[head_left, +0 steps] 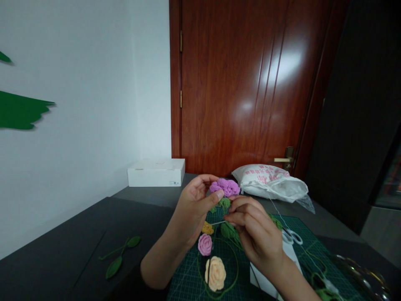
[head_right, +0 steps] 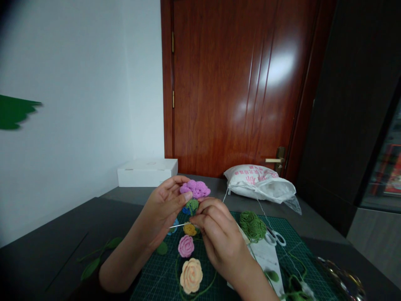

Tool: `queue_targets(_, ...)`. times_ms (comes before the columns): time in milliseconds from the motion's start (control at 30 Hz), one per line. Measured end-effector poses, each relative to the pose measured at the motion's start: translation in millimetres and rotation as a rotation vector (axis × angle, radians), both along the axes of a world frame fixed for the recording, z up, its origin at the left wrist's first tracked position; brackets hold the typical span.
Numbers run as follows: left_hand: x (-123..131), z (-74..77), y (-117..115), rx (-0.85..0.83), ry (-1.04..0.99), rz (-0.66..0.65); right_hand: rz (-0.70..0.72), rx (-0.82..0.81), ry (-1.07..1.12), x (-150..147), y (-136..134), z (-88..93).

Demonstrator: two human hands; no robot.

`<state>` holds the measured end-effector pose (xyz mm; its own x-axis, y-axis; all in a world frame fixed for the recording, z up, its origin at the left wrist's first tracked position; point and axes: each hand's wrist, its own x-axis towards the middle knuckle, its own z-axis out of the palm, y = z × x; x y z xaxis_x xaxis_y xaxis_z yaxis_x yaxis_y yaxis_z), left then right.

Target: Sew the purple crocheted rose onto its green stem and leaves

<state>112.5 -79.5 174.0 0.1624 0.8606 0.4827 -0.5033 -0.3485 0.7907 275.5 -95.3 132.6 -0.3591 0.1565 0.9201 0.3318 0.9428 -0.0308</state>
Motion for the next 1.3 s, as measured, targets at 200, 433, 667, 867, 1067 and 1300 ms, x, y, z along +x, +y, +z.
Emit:
queue_targets(200,0,-2.9,5,0.026,-0.002,0.005,0.016,-0.003,0.000,1,1,-0.3)
queue_targets(433,0,-3.4,7,0.006,0.029,-0.021,0.018,-0.014,-0.024,-2,-4,0.3)
queue_targets(667,-1,-2.6,7,-0.012,0.011,-0.006,0.007,-0.025,-0.019,-2,-7,2.4)
queue_targets(867,-3,-4.3,9,-0.062,-0.010,-0.082,0.008,-0.039,-0.028,-3,-6,3.8)
queue_targets(1067,-4,-7.7,13,-0.091,-0.037,-0.067,0.008,-0.038,-0.023,-4,-5,1.6)
queue_targets(1300,-5,-8.9,11,-0.126,-0.028,-0.070,-0.001,-0.015,0.027,-5,-4,-0.5)
